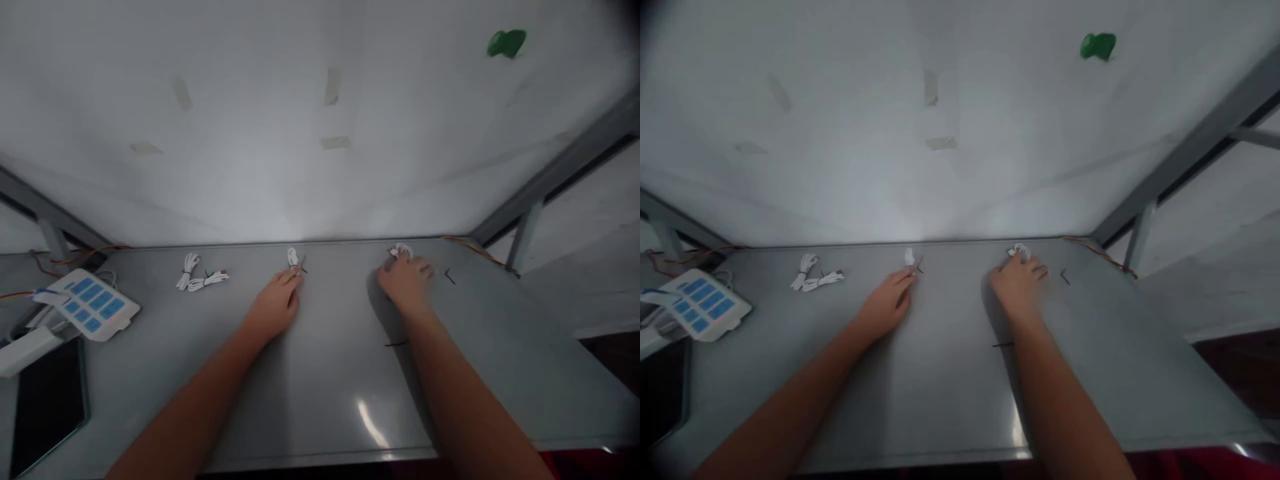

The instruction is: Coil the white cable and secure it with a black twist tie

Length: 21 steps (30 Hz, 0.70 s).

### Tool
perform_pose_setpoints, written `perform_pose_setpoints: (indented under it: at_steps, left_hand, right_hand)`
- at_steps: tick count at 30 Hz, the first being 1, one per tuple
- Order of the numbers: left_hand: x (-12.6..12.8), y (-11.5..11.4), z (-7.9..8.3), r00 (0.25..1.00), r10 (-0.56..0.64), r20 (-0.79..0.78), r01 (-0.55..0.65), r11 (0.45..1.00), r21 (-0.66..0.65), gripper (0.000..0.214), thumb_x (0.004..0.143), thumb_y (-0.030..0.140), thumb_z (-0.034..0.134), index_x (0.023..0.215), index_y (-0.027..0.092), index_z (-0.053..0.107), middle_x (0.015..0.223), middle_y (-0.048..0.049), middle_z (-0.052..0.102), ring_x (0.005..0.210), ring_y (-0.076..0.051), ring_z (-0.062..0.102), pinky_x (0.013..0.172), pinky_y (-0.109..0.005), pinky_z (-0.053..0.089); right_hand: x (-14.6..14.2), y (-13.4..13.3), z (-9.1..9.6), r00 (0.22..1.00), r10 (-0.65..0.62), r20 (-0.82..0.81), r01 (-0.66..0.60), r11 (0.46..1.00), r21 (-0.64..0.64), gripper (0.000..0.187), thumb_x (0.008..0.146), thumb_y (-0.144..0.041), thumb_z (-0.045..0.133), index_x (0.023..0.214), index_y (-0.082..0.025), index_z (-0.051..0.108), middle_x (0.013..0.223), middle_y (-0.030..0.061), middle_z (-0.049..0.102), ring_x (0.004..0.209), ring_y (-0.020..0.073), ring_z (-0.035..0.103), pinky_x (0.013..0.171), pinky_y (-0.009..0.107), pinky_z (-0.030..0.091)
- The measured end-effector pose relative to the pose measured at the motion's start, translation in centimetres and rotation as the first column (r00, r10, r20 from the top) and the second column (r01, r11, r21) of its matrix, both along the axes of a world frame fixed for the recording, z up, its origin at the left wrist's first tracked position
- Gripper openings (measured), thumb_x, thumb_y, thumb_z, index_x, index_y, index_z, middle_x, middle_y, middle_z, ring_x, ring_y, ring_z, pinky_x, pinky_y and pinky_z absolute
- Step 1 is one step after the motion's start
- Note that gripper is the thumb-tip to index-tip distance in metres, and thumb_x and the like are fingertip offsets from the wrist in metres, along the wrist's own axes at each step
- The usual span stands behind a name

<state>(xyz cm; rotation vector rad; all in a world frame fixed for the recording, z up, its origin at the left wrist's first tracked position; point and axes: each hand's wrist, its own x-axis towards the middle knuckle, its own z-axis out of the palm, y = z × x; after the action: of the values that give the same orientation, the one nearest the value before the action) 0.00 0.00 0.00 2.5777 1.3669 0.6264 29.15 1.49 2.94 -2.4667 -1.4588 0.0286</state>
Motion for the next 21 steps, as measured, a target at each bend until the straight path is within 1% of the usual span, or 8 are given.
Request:
perform_pose_setpoints:
  at_steps: [3, 5, 9, 11, 14, 17, 19, 21]
  left_hand:
    - [-1.1, 0.6, -0.1, 0.955, 0.291, -0.061, -0.289, 0.956, 0.049, 0.041, 0.094, 0.016, 0.044, 0.129, 0.009, 0.064, 0.15, -0.0206, 0.056, 0.136, -0.033, 0.054, 0.114, -0.051, 0.046]
    - [-2.4, 0.8, 0.2, 0.885, 0.451, -0.117, -0.44, 0.891, 0.11, 0.038, 0.093, 0.02, 0.046, 0.121, 0.007, 0.068, 0.145, -0.024, 0.058, 0.132, -0.038, 0.055, 0.111, -0.056, 0.046]
    - [-4.4, 1.1, 1.4, 0.752, 0.651, -0.103, -0.616, 0.75, 0.242, 0.034, 0.091, 0.024, 0.047, 0.106, 0.008, 0.073, 0.126, -0.0247, 0.067, 0.128, -0.043, 0.055, 0.107, -0.06, 0.045]
    - [-4.3, 1.0, 2.1, 0.747, 0.663, -0.049, -0.634, 0.733, 0.247, 0.034, 0.091, 0.025, 0.046, 0.102, 0.011, 0.074, 0.118, -0.0226, 0.069, 0.124, -0.041, 0.058, 0.104, -0.056, 0.047]
    - [-2.5, 0.4, 2.8, 0.786, 0.615, -0.059, -0.616, 0.788, 0.008, 0.037, 0.098, 0.032, 0.041, 0.095, 0.016, 0.075, 0.1, -0.0165, 0.074, 0.104, -0.032, 0.068, 0.093, -0.043, 0.051]
    - [-0.4, -0.4, 2.9, 0.811, 0.568, -0.14, -0.581, 0.753, -0.308, 0.048, 0.1, 0.052, 0.04, 0.084, 0.02, 0.072, 0.087, -0.0126, 0.075, 0.085, -0.027, 0.071, 0.077, -0.036, 0.05]
    - [0.4, -0.8, 2.9, 0.819, 0.551, -0.159, -0.566, 0.732, -0.38, 0.047, 0.098, 0.057, 0.044, 0.083, 0.021, 0.07, 0.087, -0.012, 0.076, 0.083, -0.027, 0.072, 0.073, -0.034, 0.048]
    - [0.6, -0.9, 2.8, 0.809, 0.569, -0.15, -0.576, 0.715, -0.395, 0.042, 0.096, 0.056, 0.049, 0.087, 0.02, 0.069, 0.089, -0.012, 0.077, 0.086, -0.027, 0.072, 0.074, -0.033, 0.047]
  right_hand:
    - [-0.6, 0.3, -0.6, 0.998, 0.053, -0.018, -0.054, 0.998, -0.027, 0.055, 0.093, -0.031, 0.05, 0.133, 0.006, 0.056, 0.133, 0.0388, 0.054, 0.128, 0.0485, 0.054, 0.106, 0.055, 0.039]
    - [-1.9, 0.1, -1.0, 0.979, 0.204, 0.002, -0.204, 0.979, 0.005, 0.052, 0.093, -0.029, 0.05, 0.132, 0.005, 0.058, 0.132, 0.037, 0.056, 0.127, 0.0463, 0.055, 0.107, 0.053, 0.04]
    - [-5.9, -1.6, -1.4, 0.831, 0.556, 0.009, -0.555, 0.83, 0.055, 0.044, 0.094, -0.025, 0.046, 0.13, -0.008, 0.064, 0.127, 0.0257, 0.064, 0.12, 0.0396, 0.058, 0.105, 0.051, 0.046]
    - [-8.0, -3.1, -1.2, 0.764, 0.645, 0.002, -0.643, 0.763, 0.066, 0.044, 0.094, -0.025, 0.047, 0.133, -0.011, 0.063, 0.129, 0.0234, 0.064, 0.122, 0.0379, 0.057, 0.106, 0.052, 0.046]
    - [-10.6, -5.5, -0.6, 0.648, 0.761, -0.032, -0.757, 0.648, 0.083, 0.047, 0.095, -0.024, 0.048, 0.139, -0.007, 0.058, 0.139, 0.0231, 0.059, 0.13, 0.0351, 0.052, 0.113, 0.049, 0.042]
    - [-11.9, -7.0, 0.2, 0.552, 0.833, -0.033, -0.822, 0.55, 0.149, 0.047, 0.098, -0.022, 0.046, 0.141, -0.011, 0.057, 0.143, 0.018, 0.058, 0.132, 0.0306, 0.05, 0.116, 0.046, 0.04]
    - [-11.8, -7.2, 0.7, 0.575, 0.818, 0.019, -0.807, 0.562, 0.182, 0.043, 0.097, -0.019, 0.046, 0.135, -0.013, 0.062, 0.139, 0.0168, 0.061, 0.128, 0.0313, 0.051, 0.115, 0.047, 0.039]
    - [-11.4, -6.8, 1.0, 0.645, 0.761, 0.065, -0.758, 0.627, 0.177, 0.036, 0.095, -0.016, 0.046, 0.122, -0.012, 0.07, 0.124, 0.0177, 0.066, 0.119, 0.0334, 0.054, 0.11, 0.049, 0.041]
